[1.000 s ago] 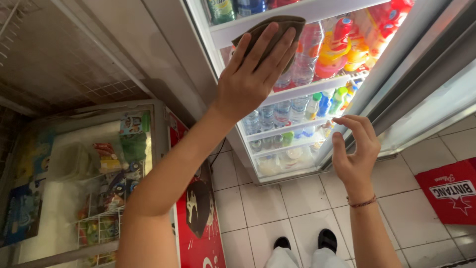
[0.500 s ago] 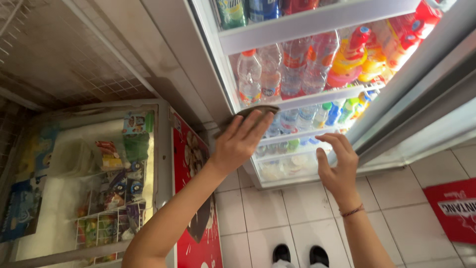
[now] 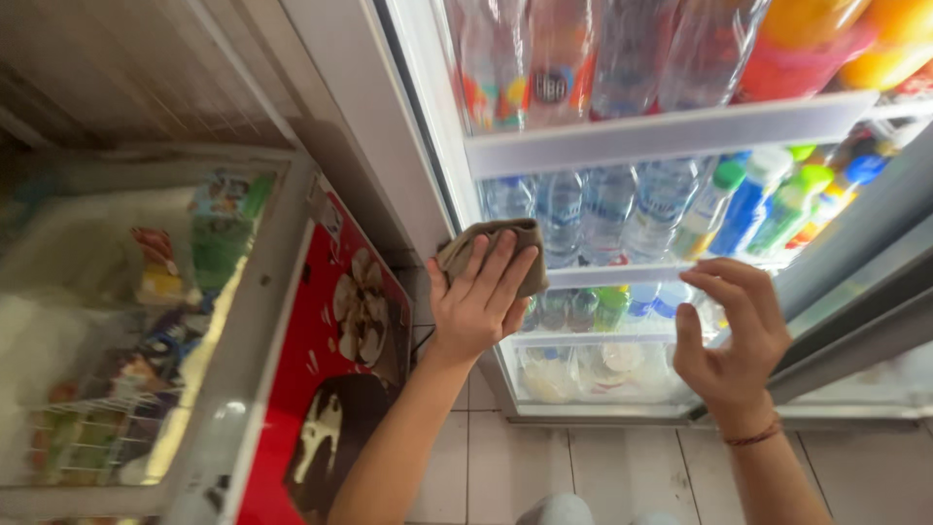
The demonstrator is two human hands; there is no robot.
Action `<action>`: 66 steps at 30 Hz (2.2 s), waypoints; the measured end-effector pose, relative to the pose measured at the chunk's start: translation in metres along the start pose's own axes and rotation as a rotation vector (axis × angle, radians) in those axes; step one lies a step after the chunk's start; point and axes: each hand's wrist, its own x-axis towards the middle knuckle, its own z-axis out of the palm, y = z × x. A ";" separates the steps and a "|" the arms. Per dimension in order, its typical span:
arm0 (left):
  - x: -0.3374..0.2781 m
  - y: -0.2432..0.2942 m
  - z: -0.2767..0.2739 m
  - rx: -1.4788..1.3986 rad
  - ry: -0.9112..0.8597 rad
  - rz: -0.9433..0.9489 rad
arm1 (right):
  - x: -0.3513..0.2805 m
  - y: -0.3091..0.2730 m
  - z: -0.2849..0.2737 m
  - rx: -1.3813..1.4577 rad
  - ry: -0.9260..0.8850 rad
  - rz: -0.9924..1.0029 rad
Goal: The person sprays a cleaning solution onto the glass door of a commercial refrigerator and wipes it with a cloth. The person then carries a cardboard box filled with snacks and other items across the store floor.
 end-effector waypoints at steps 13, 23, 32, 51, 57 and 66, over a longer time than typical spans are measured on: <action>-0.329 0.145 0.128 -0.081 -0.183 -0.236 | -0.146 0.100 0.050 -0.318 0.137 -0.192; -0.050 0.049 0.066 -0.035 0.233 -0.210 | -0.142 0.123 0.065 -0.584 0.232 -0.307; -0.068 0.099 0.068 0.063 0.073 0.241 | -0.132 0.108 0.053 -0.646 0.273 -0.355; 0.054 0.076 0.069 -0.073 0.358 0.036 | -0.128 0.112 0.043 -0.585 0.252 -0.324; -0.051 0.137 0.084 -0.289 0.173 0.295 | -0.144 0.114 0.012 -0.372 0.165 -0.165; -0.068 0.166 0.089 -0.169 0.027 0.581 | -0.200 0.151 -0.021 -0.453 0.258 0.063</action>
